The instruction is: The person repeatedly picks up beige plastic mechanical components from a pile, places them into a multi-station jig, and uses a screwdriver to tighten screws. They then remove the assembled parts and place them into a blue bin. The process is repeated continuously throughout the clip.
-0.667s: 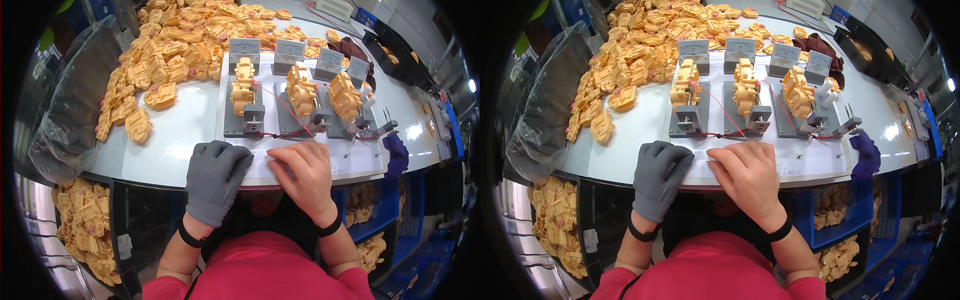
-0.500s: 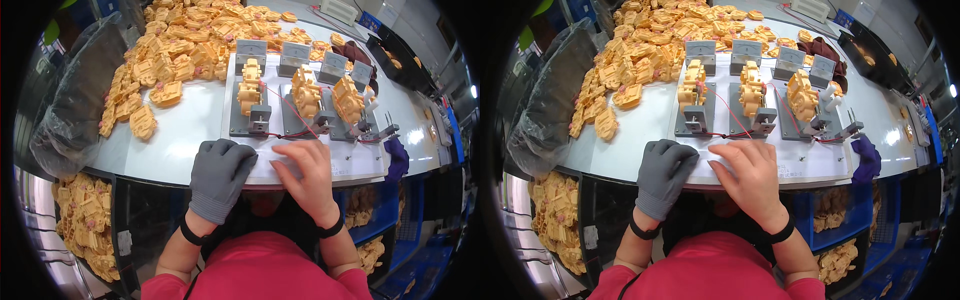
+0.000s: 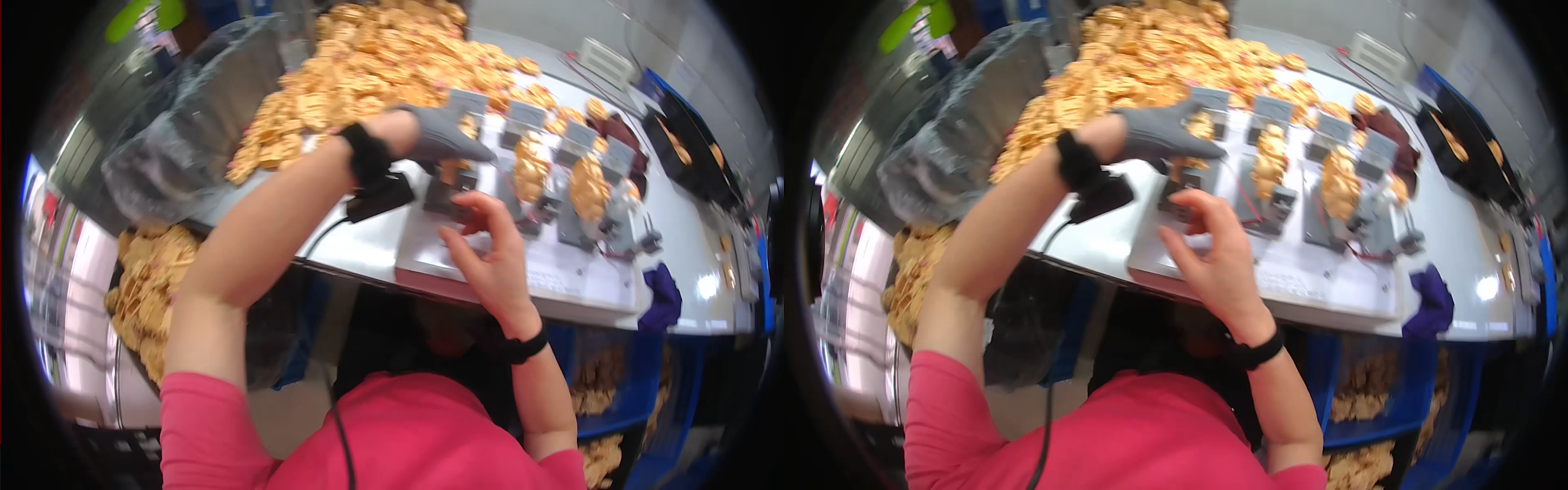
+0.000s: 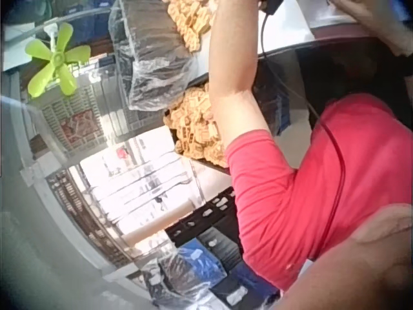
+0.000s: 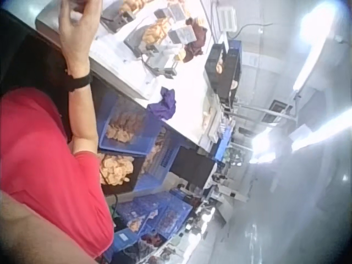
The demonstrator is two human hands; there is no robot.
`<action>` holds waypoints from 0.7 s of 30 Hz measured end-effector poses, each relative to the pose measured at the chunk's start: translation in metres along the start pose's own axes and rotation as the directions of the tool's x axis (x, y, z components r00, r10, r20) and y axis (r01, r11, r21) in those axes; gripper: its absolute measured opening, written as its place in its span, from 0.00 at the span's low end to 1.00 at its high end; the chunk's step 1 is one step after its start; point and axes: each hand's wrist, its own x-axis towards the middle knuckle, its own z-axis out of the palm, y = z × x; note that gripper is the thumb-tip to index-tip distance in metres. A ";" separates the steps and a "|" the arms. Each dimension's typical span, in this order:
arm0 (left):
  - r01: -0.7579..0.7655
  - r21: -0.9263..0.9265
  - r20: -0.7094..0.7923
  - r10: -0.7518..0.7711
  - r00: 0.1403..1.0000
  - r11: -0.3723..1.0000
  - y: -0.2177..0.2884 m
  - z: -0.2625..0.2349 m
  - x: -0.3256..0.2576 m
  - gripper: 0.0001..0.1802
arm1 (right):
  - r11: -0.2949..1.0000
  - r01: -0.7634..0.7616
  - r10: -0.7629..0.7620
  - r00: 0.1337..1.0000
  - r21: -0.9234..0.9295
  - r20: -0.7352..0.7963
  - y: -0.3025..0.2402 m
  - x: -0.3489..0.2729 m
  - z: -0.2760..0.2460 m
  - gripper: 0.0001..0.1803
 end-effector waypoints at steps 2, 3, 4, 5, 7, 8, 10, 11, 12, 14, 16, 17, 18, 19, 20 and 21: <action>-0.062 0.145 -0.064 0.072 0.995 0.987 0.006 0.005 0.008 0.45 | 0.999 -0.030 0.030 1.000 0.013 0.008 0.005 -0.001 -0.003 0.23; -0.100 0.242 -0.121 0.132 0.984 0.965 0.010 0.007 0.011 0.46 | 0.999 -0.031 0.031 1.000 0.012 -0.002 0.005 -0.003 -0.001 0.23; -0.101 0.309 -0.173 0.161 0.972 0.946 0.012 0.010 0.009 0.47 | 0.999 -0.038 0.038 0.999 0.007 -0.016 0.004 -0.005 0.000 0.24; -0.129 0.434 -0.256 0.259 0.931 0.891 -0.004 0.012 0.029 0.46 | 0.999 -0.040 0.040 0.999 0.017 -0.006 0.001 -0.007 0.003 0.24; -0.062 0.243 -0.286 0.133 0.949 0.968 0.023 -0.009 0.009 0.47 | 0.997 -0.079 0.079 0.997 0.025 -0.002 0.004 -0.009 -0.001 0.25; -0.106 0.130 -0.316 0.143 0.938 0.986 0.030 -0.024 0.010 0.46 | 0.998 -0.063 0.063 0.998 0.012 -0.002 0.004 -0.007 -0.003 0.25; -0.207 -0.226 -0.389 0.107 0.915 0.952 0.034 -0.067 -0.015 0.43 | 0.998 -0.051 0.051 0.998 -0.023 -0.028 0.003 -0.007 -0.011 0.26; -0.305 -0.308 -0.524 0.107 0.845 0.901 0.023 -0.083 -0.031 0.35 | 0.997 -0.055 0.054 0.998 -0.044 -0.032 0.002 -0.007 -0.015 0.26; -0.253 -0.331 -0.537 0.039 0.843 0.909 0.006 -0.112 -0.050 0.28 | 0.997 -0.055 0.054 0.998 -0.055 -0.030 -0.001 -0.007 -0.015 0.27; -0.448 -0.269 -0.723 0.128 0.678 0.853 -0.109 -0.180 -0.099 0.23 | 0.999 -0.037 0.038 0.999 -0.003 0.015 -0.008 -0.008 -0.005 0.28; -0.305 0.133 -0.760 0.295 0.579 0.943 -0.183 -0.228 -0.147 0.20 | 0.999 -0.030 0.030 0.999 0.012 0.018 -0.007 -0.006 -0.003 0.29; -0.023 0.465 -0.726 0.396 0.563 0.885 -0.200 -0.241 -0.181 0.19 | 1.000 -0.023 0.023 0.999 0.014 0.031 -0.006 -0.006 -0.004 0.30; 0.214 0.448 -0.816 0.299 0.495 0.868 -0.175 -0.223 -0.184 0.18 | 1.000 -0.015 0.016 1.000 -0.017 0.022 -0.002 -0.003 -0.008 0.31; 0.201 0.304 -0.872 0.187 0.453 0.931 -0.204 -0.239 -0.213 0.18 | 1.000 -0.003 0.003 0.999 -0.001 0.041 -0.005 -0.004 -0.006 0.31; -0.216 -0.314 -0.888 -0.206 0.411 0.924 -0.235 -0.258 -0.228 0.18 | 1.000 -0.005 0.005 0.999 -0.008 0.043 -0.005 -0.005 -0.005 0.32; -0.588 -0.640 -0.758 -0.529 0.381 0.494 -0.251 -0.280 -0.239 0.18 | 1.000 -0.004 0.004 0.999 -0.010 0.045 -0.006 -0.005 -0.004 0.32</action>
